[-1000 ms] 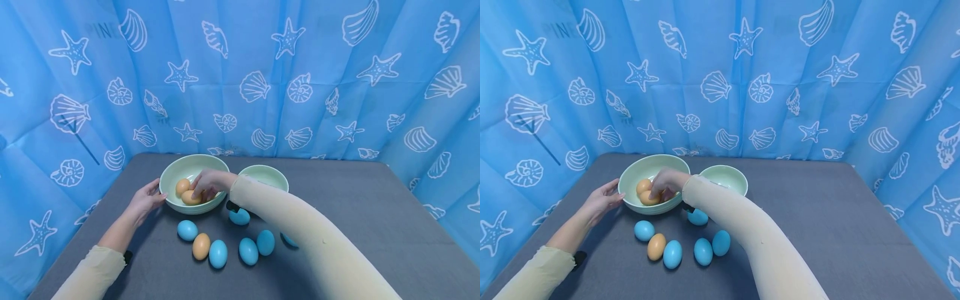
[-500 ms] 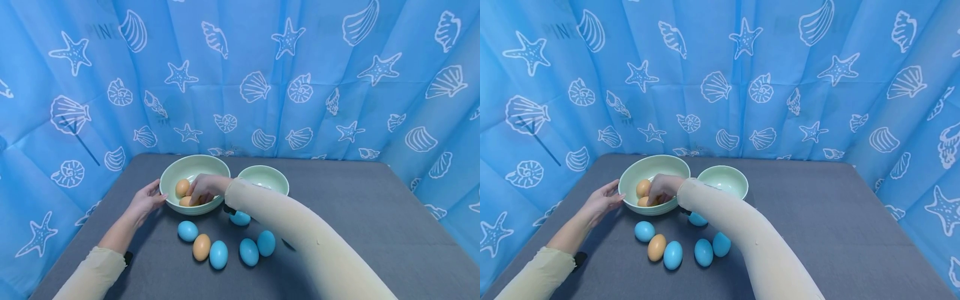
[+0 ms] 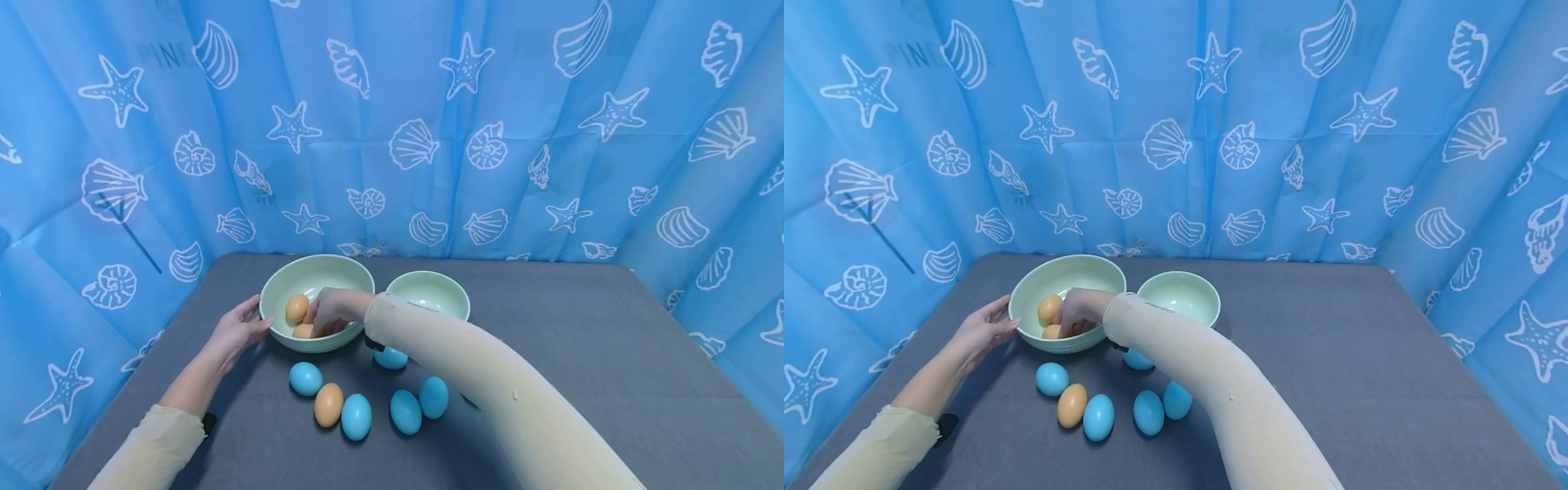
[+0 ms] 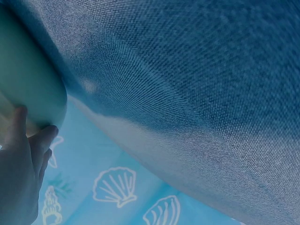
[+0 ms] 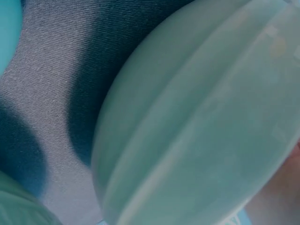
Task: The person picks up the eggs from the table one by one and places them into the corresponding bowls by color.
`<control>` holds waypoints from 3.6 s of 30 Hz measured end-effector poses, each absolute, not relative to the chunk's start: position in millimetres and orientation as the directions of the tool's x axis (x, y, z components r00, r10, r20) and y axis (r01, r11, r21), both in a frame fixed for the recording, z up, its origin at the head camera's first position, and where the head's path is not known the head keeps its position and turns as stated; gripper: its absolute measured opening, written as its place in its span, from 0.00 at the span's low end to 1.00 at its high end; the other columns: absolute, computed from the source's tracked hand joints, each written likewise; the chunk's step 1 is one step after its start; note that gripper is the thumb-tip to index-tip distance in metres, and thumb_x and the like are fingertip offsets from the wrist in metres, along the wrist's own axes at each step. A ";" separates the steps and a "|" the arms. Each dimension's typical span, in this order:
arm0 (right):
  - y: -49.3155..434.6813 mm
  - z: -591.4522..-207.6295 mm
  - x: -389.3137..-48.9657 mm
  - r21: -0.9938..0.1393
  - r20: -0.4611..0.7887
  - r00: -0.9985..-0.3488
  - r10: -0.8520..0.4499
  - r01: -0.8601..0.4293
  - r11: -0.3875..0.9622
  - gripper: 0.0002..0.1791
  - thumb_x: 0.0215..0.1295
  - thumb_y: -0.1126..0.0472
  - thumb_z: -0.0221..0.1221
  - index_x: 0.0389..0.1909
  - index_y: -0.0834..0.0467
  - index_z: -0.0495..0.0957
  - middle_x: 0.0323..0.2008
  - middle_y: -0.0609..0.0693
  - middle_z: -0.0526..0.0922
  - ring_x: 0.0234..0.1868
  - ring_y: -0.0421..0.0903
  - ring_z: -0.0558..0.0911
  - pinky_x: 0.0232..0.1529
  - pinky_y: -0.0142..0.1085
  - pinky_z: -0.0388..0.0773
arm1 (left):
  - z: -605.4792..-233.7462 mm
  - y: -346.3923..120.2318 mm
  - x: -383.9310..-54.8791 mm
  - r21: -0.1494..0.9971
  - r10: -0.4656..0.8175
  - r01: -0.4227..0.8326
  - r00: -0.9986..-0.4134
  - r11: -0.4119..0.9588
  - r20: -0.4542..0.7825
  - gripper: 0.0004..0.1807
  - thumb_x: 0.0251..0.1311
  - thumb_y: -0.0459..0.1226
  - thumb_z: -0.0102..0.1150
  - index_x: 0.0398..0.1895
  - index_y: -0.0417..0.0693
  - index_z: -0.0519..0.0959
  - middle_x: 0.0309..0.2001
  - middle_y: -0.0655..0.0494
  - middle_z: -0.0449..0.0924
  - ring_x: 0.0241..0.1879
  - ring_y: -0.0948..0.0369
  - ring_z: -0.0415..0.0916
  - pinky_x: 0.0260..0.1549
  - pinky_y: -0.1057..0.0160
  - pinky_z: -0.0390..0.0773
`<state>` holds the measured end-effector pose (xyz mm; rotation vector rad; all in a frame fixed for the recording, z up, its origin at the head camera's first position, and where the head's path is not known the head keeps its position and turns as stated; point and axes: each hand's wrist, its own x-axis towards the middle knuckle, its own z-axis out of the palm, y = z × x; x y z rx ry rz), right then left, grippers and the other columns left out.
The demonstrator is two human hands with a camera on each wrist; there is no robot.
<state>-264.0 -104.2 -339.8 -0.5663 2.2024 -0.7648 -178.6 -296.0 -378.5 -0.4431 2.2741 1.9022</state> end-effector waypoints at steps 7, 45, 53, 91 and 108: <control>-95.0 -334.7 -268.3 -0.725 -0.490 -0.611 -0.621 -0.110 0.680 0.21 0.65 0.70 0.63 0.60 0.61 0.80 0.41 0.54 0.88 0.40 0.46 0.86 0.40 0.35 0.86 | -379.0 -294.8 -177.4 0.936 -0.139 -0.310 -0.947 0.168 -0.289 0.41 0.76 0.32 0.47 0.81 0.43 0.34 0.81 0.41 0.31 0.79 0.44 0.41 0.73 0.45 0.59; -34.0 -338.5 -224.7 -0.821 -0.461 -0.514 -0.723 -0.062 0.568 0.18 0.67 0.66 0.64 0.55 0.68 0.80 0.46 0.61 0.88 0.43 0.50 0.89 0.41 0.37 0.86 | -376.3 -292.4 -176.2 0.934 -0.150 -0.299 -0.950 0.198 -0.272 0.41 0.76 0.32 0.48 0.80 0.41 0.34 0.80 0.40 0.31 0.78 0.43 0.42 0.73 0.46 0.60; -35.1 -350.3 -218.3 -0.781 -0.500 -0.504 -0.704 -0.089 0.619 0.17 0.67 0.63 0.65 0.54 0.66 0.81 0.43 0.55 0.88 0.48 0.52 0.87 0.48 0.42 0.86 | -376.3 -292.1 -176.6 0.933 -0.154 -0.301 -0.949 0.196 -0.274 0.41 0.76 0.32 0.48 0.80 0.41 0.34 0.80 0.40 0.31 0.78 0.43 0.42 0.73 0.46 0.60; -56.5 -361.4 -206.3 -0.591 -0.562 -0.517 -0.645 -0.295 0.751 0.10 0.57 0.57 0.74 0.33 0.55 0.82 0.31 0.47 0.82 0.36 0.44 0.79 0.43 0.40 0.76 | -377.3 -293.3 -177.6 0.930 -0.157 -0.313 -0.945 0.192 -0.286 0.41 0.76 0.32 0.48 0.81 0.42 0.35 0.80 0.40 0.32 0.79 0.44 0.42 0.73 0.46 0.60; -49.7 -328.1 -220.1 -0.696 -0.520 -0.507 -0.687 -0.214 0.685 0.07 0.61 0.62 0.70 0.36 0.59 0.83 0.29 0.52 0.88 0.35 0.45 0.87 0.51 0.47 0.85 | -374.8 -294.6 -178.1 0.930 -0.145 -0.305 -0.949 0.203 -0.280 0.41 0.76 0.33 0.48 0.81 0.43 0.34 0.81 0.41 0.31 0.79 0.44 0.41 0.72 0.46 0.61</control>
